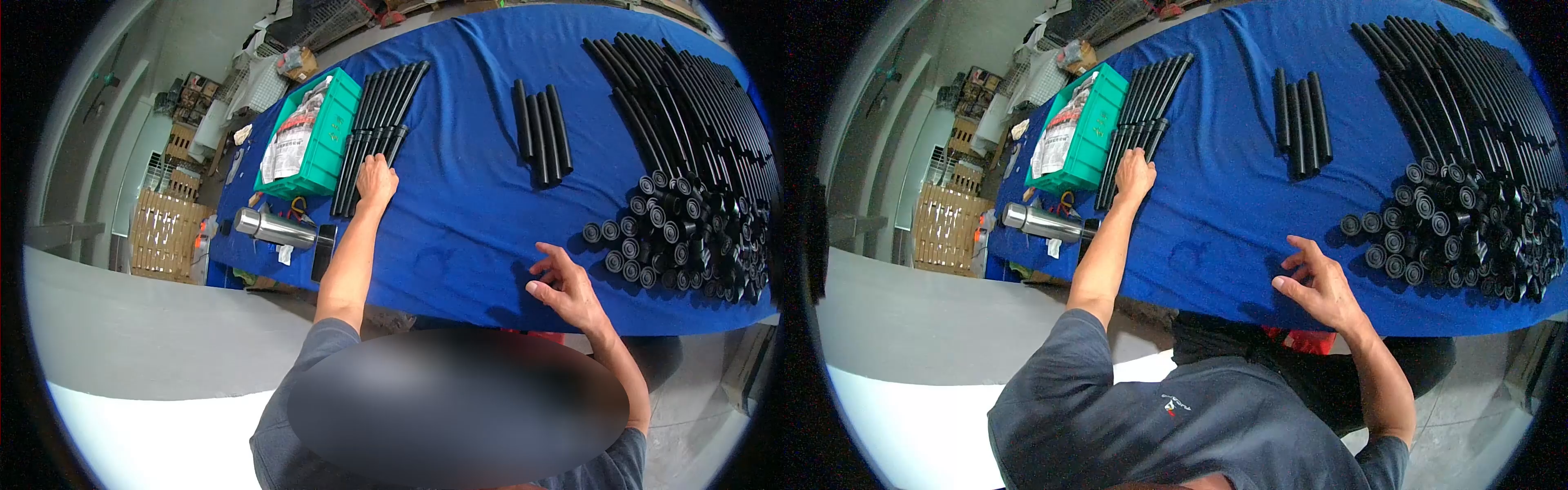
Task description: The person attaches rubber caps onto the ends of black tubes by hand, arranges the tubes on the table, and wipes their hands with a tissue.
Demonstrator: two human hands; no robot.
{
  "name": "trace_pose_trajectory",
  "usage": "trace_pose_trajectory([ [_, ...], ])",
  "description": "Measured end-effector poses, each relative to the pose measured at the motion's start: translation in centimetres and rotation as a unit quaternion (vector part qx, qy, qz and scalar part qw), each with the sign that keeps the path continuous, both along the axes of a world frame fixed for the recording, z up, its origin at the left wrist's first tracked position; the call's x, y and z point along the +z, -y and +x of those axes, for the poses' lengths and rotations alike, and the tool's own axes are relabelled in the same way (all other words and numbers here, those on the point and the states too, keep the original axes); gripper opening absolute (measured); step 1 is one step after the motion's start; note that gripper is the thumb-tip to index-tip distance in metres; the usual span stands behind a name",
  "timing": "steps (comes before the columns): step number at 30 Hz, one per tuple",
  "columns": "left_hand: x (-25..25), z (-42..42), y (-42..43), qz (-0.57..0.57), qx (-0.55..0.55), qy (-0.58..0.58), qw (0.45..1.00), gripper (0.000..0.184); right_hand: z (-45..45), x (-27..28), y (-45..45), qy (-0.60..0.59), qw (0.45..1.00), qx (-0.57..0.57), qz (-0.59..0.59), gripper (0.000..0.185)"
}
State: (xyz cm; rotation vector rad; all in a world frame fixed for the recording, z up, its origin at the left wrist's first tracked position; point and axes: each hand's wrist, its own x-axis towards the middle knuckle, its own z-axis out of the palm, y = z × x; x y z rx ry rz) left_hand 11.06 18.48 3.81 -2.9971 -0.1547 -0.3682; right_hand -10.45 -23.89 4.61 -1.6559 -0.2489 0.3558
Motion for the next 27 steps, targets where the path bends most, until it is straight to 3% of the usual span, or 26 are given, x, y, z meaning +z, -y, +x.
trace_pose_trajectory([
  [27,0.4,-1.5,0.6,-0.021,-0.03,0.047,0.998,0.037,0.0,-0.5,-0.3,-0.013,1.0,-0.004,-0.004,0.064],
])
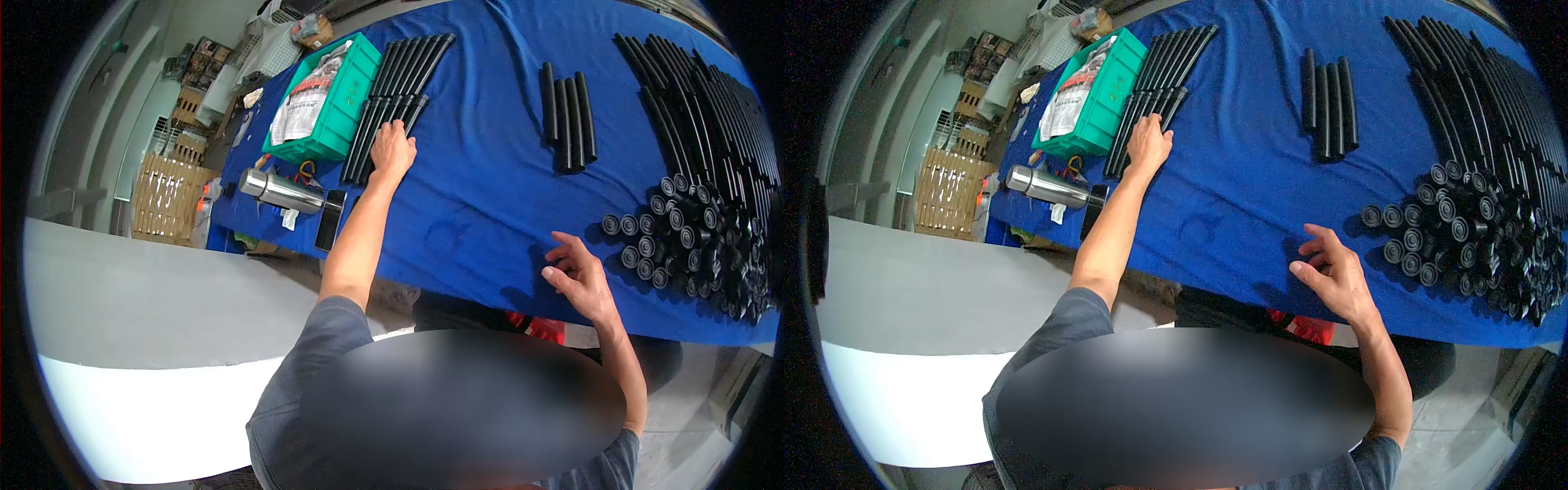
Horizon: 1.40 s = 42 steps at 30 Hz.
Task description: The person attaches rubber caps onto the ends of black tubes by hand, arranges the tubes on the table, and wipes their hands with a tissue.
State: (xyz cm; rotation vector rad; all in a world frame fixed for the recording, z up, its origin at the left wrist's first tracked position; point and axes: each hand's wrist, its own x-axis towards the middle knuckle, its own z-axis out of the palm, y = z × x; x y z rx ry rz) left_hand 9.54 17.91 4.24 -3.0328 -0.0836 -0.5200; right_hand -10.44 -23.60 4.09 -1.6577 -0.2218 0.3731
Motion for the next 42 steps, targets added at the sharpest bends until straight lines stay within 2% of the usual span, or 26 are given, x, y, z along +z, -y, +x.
trace_pose_trajectory([
  [2,0.4,-0.4,0.4,-0.002,-0.013,0.02,1.0,0.037,0.0,0.1,0.1,-0.009,1.0,-0.001,0.007,0.064],
  [5,2.1,-3.0,1.7,-0.051,-0.136,0.136,0.98,0.033,-0.1,-0.1,0.1,-0.037,0.999,-0.005,0.018,0.063],
  [7,4.1,-6.5,2.8,-0.135,-0.199,0.161,0.957,0.018,0.0,0.2,-0.1,-0.056,0.998,-0.001,0.026,0.061],
  [9,5.9,-11.4,2.9,-0.148,-0.196,0.142,0.959,0.021,0.1,-0.2,0.0,-0.052,0.998,0.006,0.02,0.052],
  [11,6.2,-16.1,0.3,-0.118,-0.168,0.17,0.964,0.034,0.0,-0.5,0.0,-0.03,0.999,0.019,-0.015,0.045],
  [13,5.4,-19.9,-4.0,-0.186,-0.09,0.178,0.962,0.042,-0.1,-0.4,-0.1,-0.015,0.999,0.018,-0.037,0.039],
  [15,3.2,-22.8,-10.3,-0.224,0.059,0.189,0.954,0.049,-0.1,0.0,-0.4,-0.003,0.999,0.008,-0.046,0.034],
  [17,1.5,-24.7,-17.0,-0.235,0.188,0.215,0.929,0.05,-0.2,-0.3,-0.8,-0.015,0.999,-0.021,-0.04,0.032],
  [19,-0.3,-25.4,-24.4,-0.139,0.256,0.252,0.923,0.051,-0.2,-0.5,-0.9,-0.016,0.998,-0.038,-0.04,0.03],
  [21,-2.8,-25.2,-32.2,-0.207,0.309,0.265,0.89,0.038,-0.4,-0.5,-1.0,-0.011,0.998,-0.042,-0.046,0.028],
  [23,-3.7,-23.5,-35.0,-0.225,0.306,0.31,0.872,0.031,-0.6,-0.8,-1.0,-0.012,0.997,-0.051,-0.05,0.028],
  [24,-2.7,-22.7,-34.8,-0.233,0.321,0.238,0.887,0.049,-0.7,-0.8,-1.1,-0.012,0.997,-0.055,-0.05,0.027],
  [27,-2.3,-19.8,-34.9,-0.114,0.32,0.132,0.931,0.053,-0.6,-0.8,-1.5,-0.018,0.996,-0.066,-0.065,0.026],
  [28,-1.5,-18.9,-34.3,-0.166,0.352,0.085,0.917,0.051,-0.7,-0.7,-1.5,-0.024,0.995,-0.066,-0.073,0.026],
  [31,-3.4,-17.6,-36.0,-0.132,0.342,0.087,0.926,0.046,-0.6,-0.6,-1.5,-0.029,0.994,-0.072,-0.081,0.024],
  [34,-3.3,-18.2,-36.2,-0.158,0.4,0.109,0.896,0.037,-0.9,-0.7,-1.5,-0.032,0.994,-0.07,-0.075,0.025],
  [36,-3.6,-19.7,-36.7,-0.384,0.344,0.231,0.825,0.033,-0.9,-1.0,-1.4,-0.029,0.994,-0.069,-0.079,0.029],
  [37,-3.5,-20.7,-36.7,-0.486,0.305,0.287,0.767,0.031,-0.8,-1.0,-1.4,-0.025,0.994,-0.067,-0.082,0.028],
  [38,-3.3,-21.9,-36.7,-0.598,0.283,0.312,0.682,0.031,-0.8,-1.0,-1.3,-0.022,0.994,-0.065,-0.086,0.028],
  [41,0.1,-26.2,-30.9,-0.792,0.115,0.307,0.515,0.053,-0.8,-1.2,-1.2,-0.015,0.994,-0.065,-0.087,0.027],
  [42,1.1,-27.2,-28.6,-0.814,0.091,0.286,0.498,0.054,-0.9,-1.3,-1.1,-0.014,0.994,-0.067,-0.087,0.027],
])
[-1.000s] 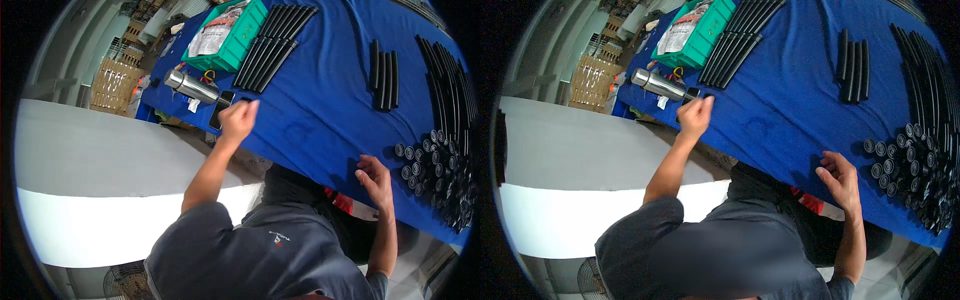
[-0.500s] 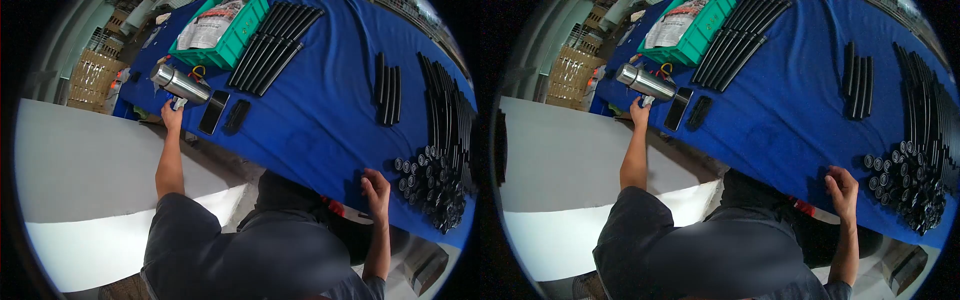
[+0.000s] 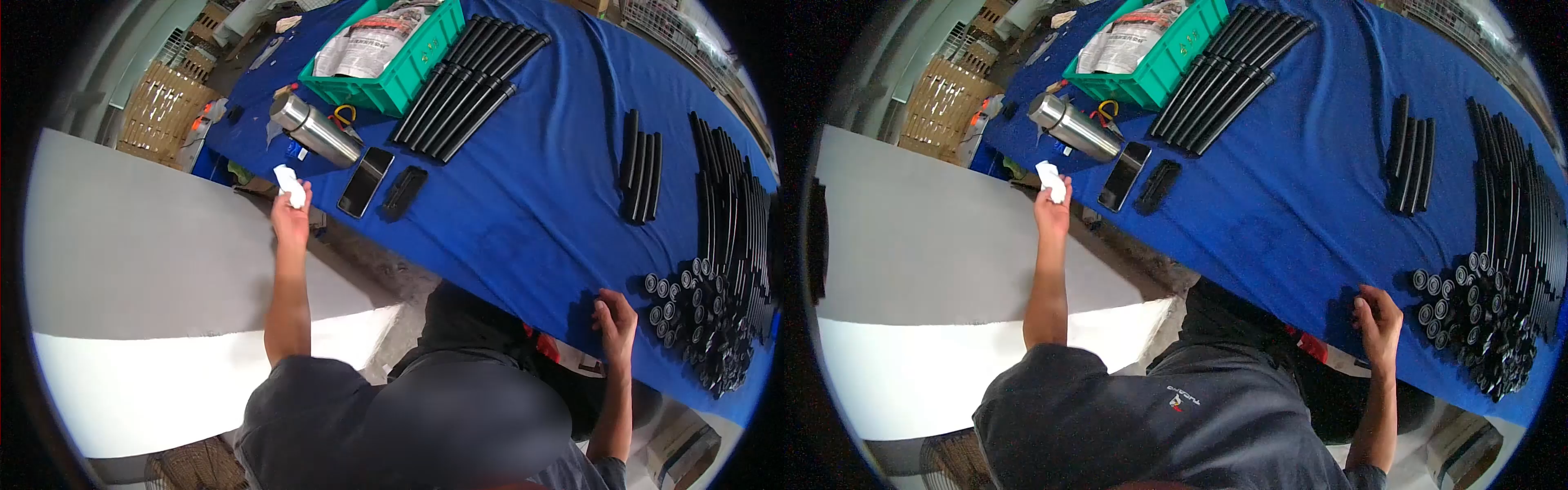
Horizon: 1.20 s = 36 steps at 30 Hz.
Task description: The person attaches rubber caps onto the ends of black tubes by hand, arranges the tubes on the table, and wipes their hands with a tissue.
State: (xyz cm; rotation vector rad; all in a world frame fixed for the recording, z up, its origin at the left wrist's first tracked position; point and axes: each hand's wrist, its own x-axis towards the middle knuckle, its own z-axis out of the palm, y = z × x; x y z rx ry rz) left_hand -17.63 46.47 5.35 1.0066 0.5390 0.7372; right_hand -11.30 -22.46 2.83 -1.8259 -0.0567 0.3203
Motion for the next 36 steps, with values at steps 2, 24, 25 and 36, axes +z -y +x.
trace_pose_trajectory([
  [2,2.1,-0.8,5.6,-0.034,-0.049,0.021,0.998,0.056,0.1,-0.2,0.0,-0.015,1.0,0.004,0.01,0.026],
  [24,3.0,2.9,40.9,-0.274,-0.474,-0.086,0.833,0.021,-2.8,6.6,-6.9,-0.068,0.955,-0.119,0.263,0.021],
  [25,3.4,3.1,41.2,-0.295,-0.454,-0.101,0.834,0.023,-2.9,6.4,-6.8,-0.055,0.962,-0.128,0.233,0.021],
  [36,4.1,3.9,40.3,-0.327,-0.469,-0.087,0.816,0.033,-1.9,7.1,-6.6,-0.157,0.927,-0.136,0.313,0.021],
])
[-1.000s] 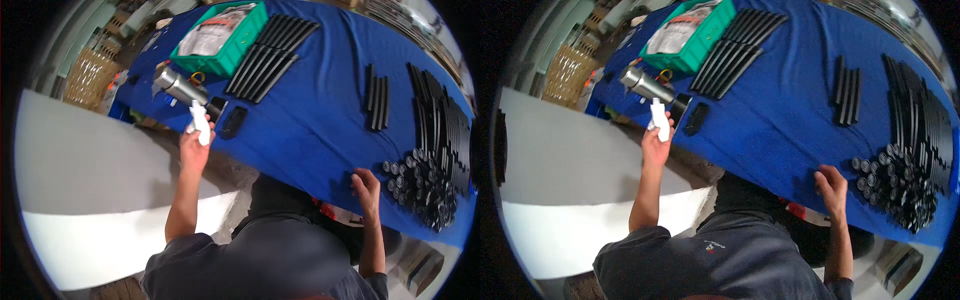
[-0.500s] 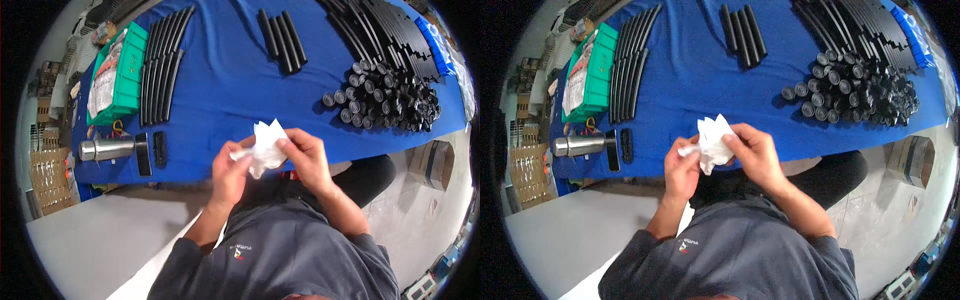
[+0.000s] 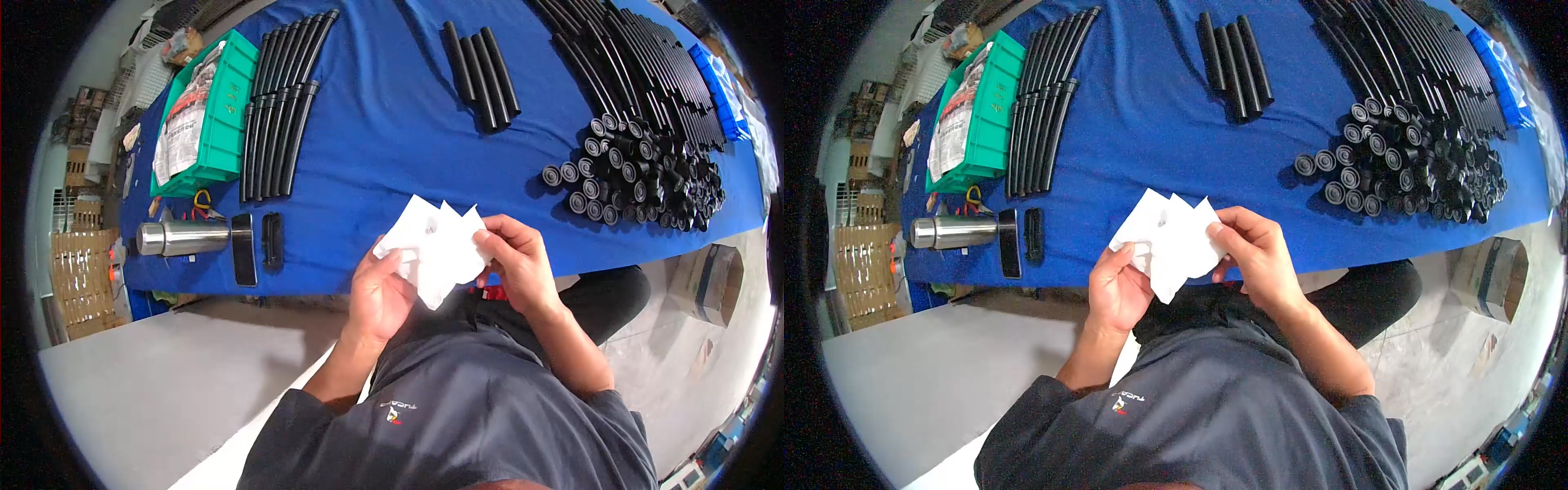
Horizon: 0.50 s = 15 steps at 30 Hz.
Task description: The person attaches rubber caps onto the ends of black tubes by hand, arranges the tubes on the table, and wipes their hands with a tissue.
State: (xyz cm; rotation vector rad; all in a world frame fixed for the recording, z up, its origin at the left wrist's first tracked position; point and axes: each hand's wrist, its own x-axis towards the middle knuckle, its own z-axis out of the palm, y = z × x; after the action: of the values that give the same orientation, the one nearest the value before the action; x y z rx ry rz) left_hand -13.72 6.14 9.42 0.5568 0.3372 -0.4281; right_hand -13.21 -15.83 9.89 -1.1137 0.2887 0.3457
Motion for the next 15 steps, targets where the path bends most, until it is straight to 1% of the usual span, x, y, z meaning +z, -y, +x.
trace_pose_trajectory([
  [1,0.1,0.0,-0.1,0.011,-0.001,0.004,1.0,0.031,0.0,0.1,-0.1,-0.009,1.0,-0.004,0.01,0.021],
  [5,0.9,-0.1,-0.3,0.034,-0.01,0.003,0.999,0.023,-0.4,0.5,-0.3,0.01,1.0,0.019,-0.02,0.021],
  [8,1.3,-0.6,-0.3,0.031,-0.009,0.022,0.999,0.021,-1.3,0.5,-0.1,0.012,0.999,0.03,-0.024,0.021],
  [11,2.8,-1.5,0.1,-0.091,-0.015,0.067,0.994,0.028,-2.3,3.5,0.4,0.003,0.998,0.038,-0.057,0.021],
  [12,2.3,-2.0,-0.1,-0.085,-0.011,0.065,0.994,0.041,-3.0,4.1,0.5,0.014,0.999,0.039,-0.035,0.021],
  [13,1.5,-2.0,-0.2,-0.14,-0.026,0.033,0.989,0.043,-3.5,4.3,0.7,0.026,0.999,0.038,-0.016,0.02],
  [15,-0.8,-2.1,-0.1,-0.253,-0.051,-0.037,0.965,0.047,-4.1,4.2,0.8,0.007,0.999,0.044,-0.003,0.021],
])
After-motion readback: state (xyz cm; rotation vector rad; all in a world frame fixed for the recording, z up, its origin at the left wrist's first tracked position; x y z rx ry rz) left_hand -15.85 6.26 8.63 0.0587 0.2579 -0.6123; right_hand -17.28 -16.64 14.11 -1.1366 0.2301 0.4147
